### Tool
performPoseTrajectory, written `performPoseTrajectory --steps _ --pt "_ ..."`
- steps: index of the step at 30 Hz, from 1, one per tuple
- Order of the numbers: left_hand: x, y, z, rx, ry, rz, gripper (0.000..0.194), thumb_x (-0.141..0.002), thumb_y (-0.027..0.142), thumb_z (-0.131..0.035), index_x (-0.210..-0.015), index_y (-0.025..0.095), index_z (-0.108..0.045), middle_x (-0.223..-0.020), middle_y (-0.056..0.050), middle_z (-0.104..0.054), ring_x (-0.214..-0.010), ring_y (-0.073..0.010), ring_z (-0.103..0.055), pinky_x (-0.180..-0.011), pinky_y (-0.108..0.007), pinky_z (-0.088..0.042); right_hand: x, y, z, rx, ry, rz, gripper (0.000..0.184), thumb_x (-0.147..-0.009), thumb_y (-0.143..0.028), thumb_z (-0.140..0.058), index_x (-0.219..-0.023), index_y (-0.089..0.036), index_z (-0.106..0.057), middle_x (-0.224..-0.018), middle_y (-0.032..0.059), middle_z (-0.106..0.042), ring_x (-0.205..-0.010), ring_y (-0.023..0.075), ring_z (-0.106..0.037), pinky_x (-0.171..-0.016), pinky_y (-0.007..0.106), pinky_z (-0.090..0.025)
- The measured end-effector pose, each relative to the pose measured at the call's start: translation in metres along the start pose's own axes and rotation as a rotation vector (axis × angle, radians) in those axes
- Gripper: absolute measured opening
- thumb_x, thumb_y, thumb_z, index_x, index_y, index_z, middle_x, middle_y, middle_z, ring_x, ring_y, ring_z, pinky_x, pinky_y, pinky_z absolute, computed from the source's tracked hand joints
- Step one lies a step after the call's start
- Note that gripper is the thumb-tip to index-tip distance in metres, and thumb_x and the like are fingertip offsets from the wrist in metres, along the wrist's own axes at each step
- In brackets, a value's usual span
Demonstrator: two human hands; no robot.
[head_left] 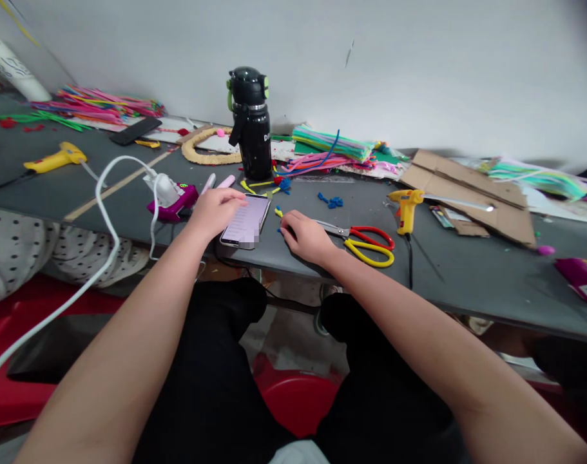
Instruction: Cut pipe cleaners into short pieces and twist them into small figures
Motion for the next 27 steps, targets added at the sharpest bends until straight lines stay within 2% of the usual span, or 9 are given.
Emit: performPoseTrajectory --steps 8,20,27 --pt "-0.0006 -0.0013 -0.0022 0.004 -0.023 0.008 0.027 -0.08 0.032 -0.062 -0.096 0.02 -0.08 -0.096 -0.008 -0.079 -0.102 -0.0328 -0.07 -0.096 -0.047 -0.053 0.0 0.0011 -0.0009 0.008 -0.001 0.001 0.013 -0.098 -0.022 -0.045 -0.097 -0.018 -0.058 -0.106 0.0097 -0.063 -0.092 0.0218 -0.058 -0.078 0.032 -0.043" --pt "0.0002 0.0002 -0.0038 0.039 -0.038 0.015 0.023 -0.078 0.029 -0.065 -0.092 0.022 -0.081 -0.104 -0.009 -0.078 -0.11 -0.0361 -0.068 -0.101 -0.05 -0.05 -0.0001 0.0006 -0.0003 -0.003 -0.001 0.0 0.013 -0.098 -0.022 -0.045 -0.097 -0.018 -0.057 -0.105 0.0097 -0.062 -0.091 0.0217 -0.057 -0.079 0.032 -0.043" --pt "-0.0007 -0.0015 -0.0068 0.038 -0.057 0.005 0.027 -0.082 0.028 -0.06 -0.097 0.019 -0.08 -0.1 -0.01 -0.079 -0.108 -0.0352 -0.069 -0.1 -0.049 -0.051 0.0001 0.0005 0.0 0.002 -0.004 0.003 0.014 -0.098 -0.022 -0.046 -0.098 -0.017 -0.058 -0.107 0.0103 -0.063 -0.092 0.0215 -0.058 -0.079 0.032 -0.043"
Point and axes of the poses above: each hand's wrist, its own x-axis away from the middle knuckle, its own z-axis out of the back of the hand, y = z × x, the point moved 9 cm from there along -x, towards the middle knuckle
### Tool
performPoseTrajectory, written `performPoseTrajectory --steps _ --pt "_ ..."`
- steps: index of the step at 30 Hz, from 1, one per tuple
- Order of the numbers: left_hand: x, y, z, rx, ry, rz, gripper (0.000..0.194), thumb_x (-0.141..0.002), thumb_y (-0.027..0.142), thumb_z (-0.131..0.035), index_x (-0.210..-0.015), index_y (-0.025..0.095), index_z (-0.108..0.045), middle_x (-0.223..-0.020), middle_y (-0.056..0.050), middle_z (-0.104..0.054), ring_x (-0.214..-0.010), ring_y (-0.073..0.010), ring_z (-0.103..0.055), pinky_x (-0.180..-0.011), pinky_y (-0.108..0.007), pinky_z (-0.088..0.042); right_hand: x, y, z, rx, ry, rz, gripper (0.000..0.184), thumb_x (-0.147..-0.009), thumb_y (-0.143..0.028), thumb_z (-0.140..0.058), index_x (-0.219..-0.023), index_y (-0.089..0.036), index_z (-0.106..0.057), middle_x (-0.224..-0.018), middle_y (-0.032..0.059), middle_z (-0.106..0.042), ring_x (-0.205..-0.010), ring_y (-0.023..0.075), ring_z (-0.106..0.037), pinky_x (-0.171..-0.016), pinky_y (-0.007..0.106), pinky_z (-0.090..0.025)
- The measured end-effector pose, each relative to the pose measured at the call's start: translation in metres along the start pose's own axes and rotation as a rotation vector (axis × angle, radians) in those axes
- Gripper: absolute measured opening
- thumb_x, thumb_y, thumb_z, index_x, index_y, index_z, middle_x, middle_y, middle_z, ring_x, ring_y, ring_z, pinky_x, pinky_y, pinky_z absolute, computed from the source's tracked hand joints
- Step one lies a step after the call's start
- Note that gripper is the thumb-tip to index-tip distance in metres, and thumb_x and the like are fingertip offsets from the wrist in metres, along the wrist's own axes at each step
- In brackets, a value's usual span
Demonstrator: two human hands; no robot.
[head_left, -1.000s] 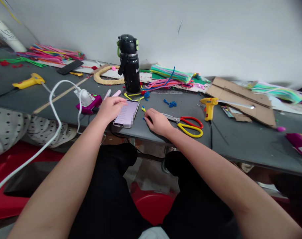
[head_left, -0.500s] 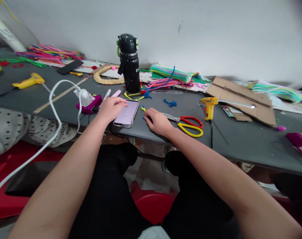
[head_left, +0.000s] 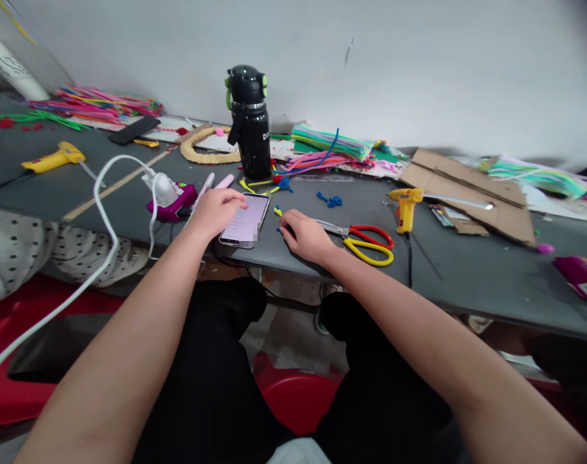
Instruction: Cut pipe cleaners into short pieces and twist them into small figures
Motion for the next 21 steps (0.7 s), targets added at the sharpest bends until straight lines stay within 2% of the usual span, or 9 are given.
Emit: performPoseTrajectory --steps 14,21 --pt "-0.0012 0.0003 -0.0051 -0.014 -0.032 0.026 0.029 -0.082 0.035 -0.061 -0.1 0.022 -0.079 -0.105 -0.009 -0.078 -0.109 -0.0334 -0.07 -0.1 -0.046 -0.052 -0.0002 0.0001 0.0004 -0.008 0.01 0.003 0.013 -0.098 -0.022 -0.045 -0.097 -0.019 -0.057 -0.105 0.0094 -0.062 -0.091 0.0217 -0.057 -0.078 0.032 -0.043" --pt "-0.0011 0.003 -0.0045 0.058 -0.018 0.039 0.025 -0.08 0.036 -0.062 -0.092 0.022 -0.079 -0.107 -0.007 -0.079 -0.114 -0.0301 -0.067 -0.105 -0.041 -0.049 0.0004 0.0002 0.0001 -0.003 0.009 0.006 0.013 -0.098 -0.022 -0.045 -0.097 -0.018 -0.057 -0.106 0.0096 -0.062 -0.091 0.0217 -0.058 -0.078 0.032 -0.044"
Point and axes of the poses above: each hand's wrist, its own x-axis away from the middle knuckle, its own z-axis out of the back of the hand, y = z × x, the point moved 9 cm from there along -x, towards the middle knuckle
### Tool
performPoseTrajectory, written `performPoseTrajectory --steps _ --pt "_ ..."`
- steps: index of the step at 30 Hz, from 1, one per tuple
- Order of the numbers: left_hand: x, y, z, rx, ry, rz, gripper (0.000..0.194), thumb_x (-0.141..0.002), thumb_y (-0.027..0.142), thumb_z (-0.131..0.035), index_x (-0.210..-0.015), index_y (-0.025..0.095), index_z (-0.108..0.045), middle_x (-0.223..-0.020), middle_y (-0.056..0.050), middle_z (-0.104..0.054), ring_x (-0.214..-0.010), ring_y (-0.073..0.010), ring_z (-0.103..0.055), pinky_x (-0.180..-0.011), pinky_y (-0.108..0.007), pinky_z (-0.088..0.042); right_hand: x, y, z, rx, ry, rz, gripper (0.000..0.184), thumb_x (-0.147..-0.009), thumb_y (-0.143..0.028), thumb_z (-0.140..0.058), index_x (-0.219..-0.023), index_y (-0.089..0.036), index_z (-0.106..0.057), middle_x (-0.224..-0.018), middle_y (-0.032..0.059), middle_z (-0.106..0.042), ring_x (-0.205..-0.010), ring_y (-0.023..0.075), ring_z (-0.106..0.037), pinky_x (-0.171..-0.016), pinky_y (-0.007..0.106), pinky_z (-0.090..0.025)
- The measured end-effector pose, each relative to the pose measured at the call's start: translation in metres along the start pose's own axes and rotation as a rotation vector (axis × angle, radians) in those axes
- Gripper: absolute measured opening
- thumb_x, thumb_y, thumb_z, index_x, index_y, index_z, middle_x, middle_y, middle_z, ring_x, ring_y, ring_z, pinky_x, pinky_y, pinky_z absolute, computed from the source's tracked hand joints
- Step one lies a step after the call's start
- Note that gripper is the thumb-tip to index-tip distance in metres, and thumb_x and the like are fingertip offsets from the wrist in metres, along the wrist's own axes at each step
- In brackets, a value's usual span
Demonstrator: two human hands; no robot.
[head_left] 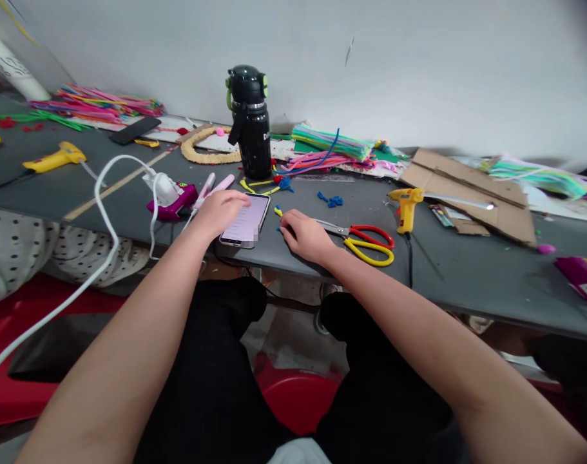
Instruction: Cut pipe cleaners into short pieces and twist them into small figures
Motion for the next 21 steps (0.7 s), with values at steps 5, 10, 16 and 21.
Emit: performPoseTrajectory --steps 5,10,16,21 --pt "0.0005 0.0002 -0.0011 0.004 -0.011 0.015 0.025 -0.079 0.036 -0.063 -0.092 0.022 -0.078 -0.114 -0.007 -0.077 -0.113 -0.0311 -0.067 -0.105 -0.044 -0.048 -0.0003 0.0001 0.0001 0.005 -0.001 -0.001 0.014 -0.098 -0.022 -0.045 -0.098 -0.018 -0.058 -0.105 0.0096 -0.062 -0.09 0.0215 -0.057 -0.077 0.032 -0.043" --pt "0.0004 0.0018 -0.0023 0.014 -0.016 0.011 0.024 -0.078 0.035 -0.063 -0.092 0.022 -0.078 -0.123 -0.005 -0.074 -0.115 -0.0309 -0.066 -0.106 -0.043 -0.048 -0.0003 0.0002 -0.0001 -0.004 -0.005 -0.011 0.013 -0.098 -0.022 -0.045 -0.098 -0.018 -0.058 -0.106 0.0098 -0.062 -0.091 0.0216 -0.057 -0.078 0.032 -0.043" --pt "-0.0004 0.0032 -0.0042 -0.003 -0.027 -0.001 0.026 -0.08 0.037 -0.061 -0.094 0.023 -0.077 -0.127 -0.005 -0.072 -0.12 -0.0298 -0.063 -0.109 -0.042 -0.045 0.0 0.0002 -0.0003 -0.001 -0.003 -0.011 0.013 -0.098 -0.022 -0.045 -0.098 -0.018 -0.058 -0.106 0.0098 -0.063 -0.091 0.0218 -0.058 -0.078 0.032 -0.043" --pt "0.0001 0.0037 -0.0047 -0.007 -0.034 0.012 0.028 -0.081 0.037 -0.06 -0.097 0.021 -0.077 -0.126 -0.006 -0.072 -0.12 -0.0287 -0.063 -0.109 -0.04 -0.045 0.0 -0.0003 0.0004 -0.002 -0.011 -0.015 0.012 -0.098 -0.021 -0.046 -0.098 -0.018 -0.058 -0.107 0.01 -0.063 -0.092 0.0219 -0.058 -0.078 0.032 -0.044"
Point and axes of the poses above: each hand's wrist, its own x-axis away from the middle knuckle, its own z-axis out of the back of the hand, y = z × x, the point moved 9 cm from there along -x, towards the middle knuckle
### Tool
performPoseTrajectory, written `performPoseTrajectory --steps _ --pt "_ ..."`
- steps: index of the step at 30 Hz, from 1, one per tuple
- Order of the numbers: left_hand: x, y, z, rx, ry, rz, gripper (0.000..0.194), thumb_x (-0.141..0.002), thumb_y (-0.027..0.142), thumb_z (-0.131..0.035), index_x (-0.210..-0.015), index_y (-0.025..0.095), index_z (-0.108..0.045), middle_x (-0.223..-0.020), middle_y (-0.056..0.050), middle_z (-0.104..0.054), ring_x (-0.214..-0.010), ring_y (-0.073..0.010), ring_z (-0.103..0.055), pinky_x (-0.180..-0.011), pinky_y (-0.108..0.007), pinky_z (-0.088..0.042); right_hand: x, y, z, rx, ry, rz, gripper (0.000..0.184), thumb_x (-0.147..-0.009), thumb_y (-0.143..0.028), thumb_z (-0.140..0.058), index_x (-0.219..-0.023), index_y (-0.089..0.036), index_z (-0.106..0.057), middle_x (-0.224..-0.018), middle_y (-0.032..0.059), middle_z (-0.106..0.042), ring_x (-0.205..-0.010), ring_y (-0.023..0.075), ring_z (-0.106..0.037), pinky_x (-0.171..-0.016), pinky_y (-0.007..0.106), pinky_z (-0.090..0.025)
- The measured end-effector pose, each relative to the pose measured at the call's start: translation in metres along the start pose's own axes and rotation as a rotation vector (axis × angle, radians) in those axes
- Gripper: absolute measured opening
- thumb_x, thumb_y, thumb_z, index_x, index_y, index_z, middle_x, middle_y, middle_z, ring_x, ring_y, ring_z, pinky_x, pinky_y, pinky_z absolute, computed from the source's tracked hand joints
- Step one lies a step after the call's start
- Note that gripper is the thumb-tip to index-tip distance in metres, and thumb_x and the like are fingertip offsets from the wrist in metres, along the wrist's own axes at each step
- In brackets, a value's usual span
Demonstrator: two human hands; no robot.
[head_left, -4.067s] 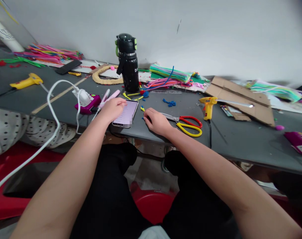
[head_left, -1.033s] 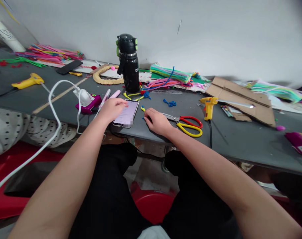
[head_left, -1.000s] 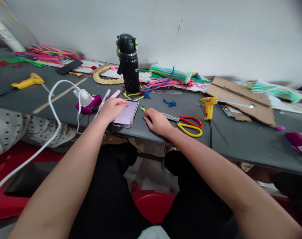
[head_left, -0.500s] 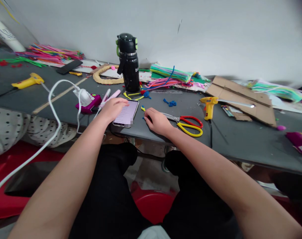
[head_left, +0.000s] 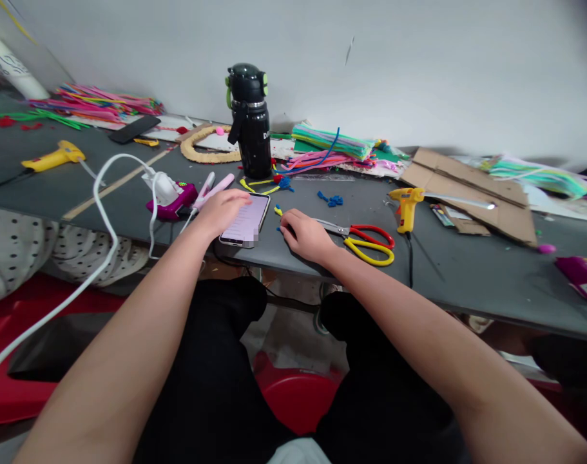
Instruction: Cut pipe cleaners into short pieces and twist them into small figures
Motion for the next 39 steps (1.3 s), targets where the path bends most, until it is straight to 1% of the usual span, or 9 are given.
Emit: performPoseTrajectory --steps 6,10,13,17,21,25,31,35,39 --pt "0.001 -0.001 0.001 0.004 0.018 0.029 0.028 -0.081 0.039 -0.06 -0.097 0.023 -0.077 -0.128 -0.003 -0.072 -0.121 -0.0285 -0.062 -0.11 -0.04 -0.043 0.0 -0.001 0.0 0.005 0.003 0.006 0.012 -0.098 -0.021 -0.046 -0.097 -0.018 -0.057 -0.107 0.0101 -0.063 -0.092 0.0219 -0.058 -0.077 0.032 -0.043" --pt "-0.002 -0.001 -0.001 0.023 -0.002 0.02 0.032 -0.083 0.038 -0.055 -0.098 0.022 -0.078 -0.128 -0.004 -0.072 -0.121 -0.0283 -0.062 -0.107 -0.039 -0.045 -0.001 0.0 0.0 0.016 -0.001 0.003 0.013 -0.098 -0.022 -0.046 -0.097 -0.018 -0.058 -0.107 0.0104 -0.063 -0.091 0.0218 -0.058 -0.076 0.032 -0.043" --pt "-0.005 -0.002 -0.002 0.025 -0.009 -0.003 0.034 -0.083 0.038 -0.054 -0.1 0.021 -0.078 -0.128 -0.005 -0.071 -0.121 -0.0286 -0.061 -0.105 -0.038 -0.045 -0.001 -0.001 0.0 0.019 0.0 0.005 0.013 -0.098 -0.021 -0.046 -0.097 -0.018 -0.058 -0.106 0.0099 -0.063 -0.091 0.0216 -0.058 -0.077 0.032 -0.043" --pt "-0.007 -0.007 -0.003 0.009 -0.009 -0.004 0.038 -0.084 0.042 -0.054 -0.104 0.02 -0.078 -0.128 -0.006 -0.071 -0.118 -0.0306 -0.061 -0.104 -0.041 -0.045 0.0 0.0 0.0 0.022 -0.003 0.008 0.013 -0.098 -0.022 -0.046 -0.098 -0.017 -0.058 -0.107 0.0099 -0.063 -0.091 0.0212 -0.058 -0.076 0.031 -0.043" --pt "-0.008 -0.009 -0.004 0.011 -0.018 -0.006 0.039 -0.087 0.042 -0.05 -0.108 0.022 -0.077 -0.13 -0.005 -0.07 -0.119 -0.031 -0.061 -0.103 -0.042 -0.046 0.0 0.0 0.0 0.021 -0.005 0.003 0.014 -0.098 -0.022 -0.045 -0.098 -0.017 -0.058 -0.107 0.0098 -0.063 -0.092 0.0213 -0.058 -0.077 0.031 -0.043" --pt "-0.008 -0.008 -0.004 -0.004 -0.025 -0.016 0.039 -0.086 0.042 -0.049 -0.104 0.021 -0.078 -0.13 -0.005 -0.07 -0.122 -0.0312 -0.059 -0.104 -0.041 -0.044 -0.001 0.0 0.0 0.012 0.002 0.004 0.014 -0.098 -0.022 -0.045 -0.098 -0.017 -0.058 -0.107 0.0095 -0.063 -0.093 0.0213 -0.058 -0.078 0.031 -0.043" --pt "-0.006 -0.005 -0.004 0.005 -0.01 0.007 0.035 -0.083 0.041 -0.054 -0.1 0.023 -0.079 -0.128 -0.004 -0.07 -0.125 -0.032 -0.057 -0.104 -0.042 -0.044 -0.001 0.003 0.0 0.021 0.036 -0.01 0.014 -0.096 -0.022 -0.045 -0.097 -0.017 -0.058 -0.104 0.0087 -0.063 -0.094 0.0211 -0.059 -0.08 0.03 -0.044" --pt "-0.007 -0.007 -0.003 0.005 0.002 0.023 0.037 -0.084 0.04 -0.051 -0.102 0.022 -0.077 -0.128 -0.003 -0.071 -0.123 -0.0292 -0.059 -0.105 -0.041 -0.043 -0.002 0.003 0.0 0.043 0.03 -0.013 0.015 -0.096 -0.023 -0.045 -0.097 -0.018 -0.058 -0.105 0.0085 -0.063 -0.095 0.021 -0.059 -0.08 0.03 -0.045" --pt "-0.01 -0.01 -0.005 -0.008 -0.02 0.019 0.039 -0.084 0.04 -0.049 -0.102 0.02 -0.077 -0.125 -0.004 -0.072 -0.122 -0.027 -0.06 -0.108 -0.038 -0.041 -0.002 0.002 0.001 0.088 0.012 -0.034 0.016 -0.096 -0.023 -0.044 -0.098 -0.018 -0.059 -0.106 0.009 -0.063 -0.094 0.021 -0.059 -0.079 0.03 -0.045"
Point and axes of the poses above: each hand's wrist, its own x-axis away from the middle knuckle, its own z-axis out of the back of the hand, y = z × x, the point moved 9 cm from there along -x, towards the middle knuckle
